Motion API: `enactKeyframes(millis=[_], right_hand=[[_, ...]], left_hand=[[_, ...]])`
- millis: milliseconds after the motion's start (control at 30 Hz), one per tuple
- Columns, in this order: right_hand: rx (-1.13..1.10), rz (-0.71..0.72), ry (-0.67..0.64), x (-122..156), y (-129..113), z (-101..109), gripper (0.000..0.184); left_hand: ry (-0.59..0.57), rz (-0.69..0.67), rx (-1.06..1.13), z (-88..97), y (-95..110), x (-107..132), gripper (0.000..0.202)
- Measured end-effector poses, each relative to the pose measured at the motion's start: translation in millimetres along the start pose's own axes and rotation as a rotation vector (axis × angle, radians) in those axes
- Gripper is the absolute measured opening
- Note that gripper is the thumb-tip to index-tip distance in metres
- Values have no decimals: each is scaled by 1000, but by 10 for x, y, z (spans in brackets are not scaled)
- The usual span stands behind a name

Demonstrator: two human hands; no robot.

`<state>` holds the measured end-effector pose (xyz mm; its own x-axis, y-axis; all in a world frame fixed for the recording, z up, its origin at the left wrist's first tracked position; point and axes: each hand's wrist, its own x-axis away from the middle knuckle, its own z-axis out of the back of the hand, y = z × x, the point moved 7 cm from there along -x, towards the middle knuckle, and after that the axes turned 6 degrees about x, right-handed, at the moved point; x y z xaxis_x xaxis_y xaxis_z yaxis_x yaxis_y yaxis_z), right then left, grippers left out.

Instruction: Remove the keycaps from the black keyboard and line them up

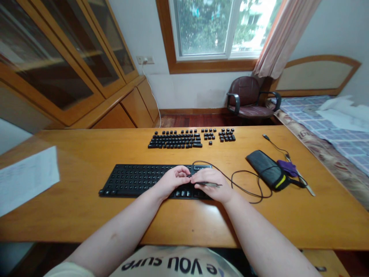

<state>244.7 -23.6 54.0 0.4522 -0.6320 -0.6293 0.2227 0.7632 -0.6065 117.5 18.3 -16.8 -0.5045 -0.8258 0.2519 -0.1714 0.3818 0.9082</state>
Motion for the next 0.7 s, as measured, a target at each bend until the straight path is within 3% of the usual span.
enactKeyframes(millis=[100,167,233,300,400,500,600,700], right_hand=[[69,15,-14,28,-24,-11,19],[125,8,26,67,-27,11,20],[188,-59,171,117,24,127,18],[242,-199,461,210,144,385,14],[233,-448,1022,505,393,864,21],[122,-587,1381,761,652,1190,34],[29,-663,1534,915,852,1361,42],[34,-687,1567,976,925,1403,46]], left_hand=[[6,25,178,33,-45,-23,34],[72,12,264,91,-30,-24,36],[134,-27,205,129,48,-18,36],[138,-78,-14,86,183,-39,33],[44,-194,-464,-157,427,-198,25],[-48,-452,-786,-510,683,-514,23],[-161,-613,-1021,-864,764,-945,20],[-185,-580,-1295,-1085,686,-1391,23]])
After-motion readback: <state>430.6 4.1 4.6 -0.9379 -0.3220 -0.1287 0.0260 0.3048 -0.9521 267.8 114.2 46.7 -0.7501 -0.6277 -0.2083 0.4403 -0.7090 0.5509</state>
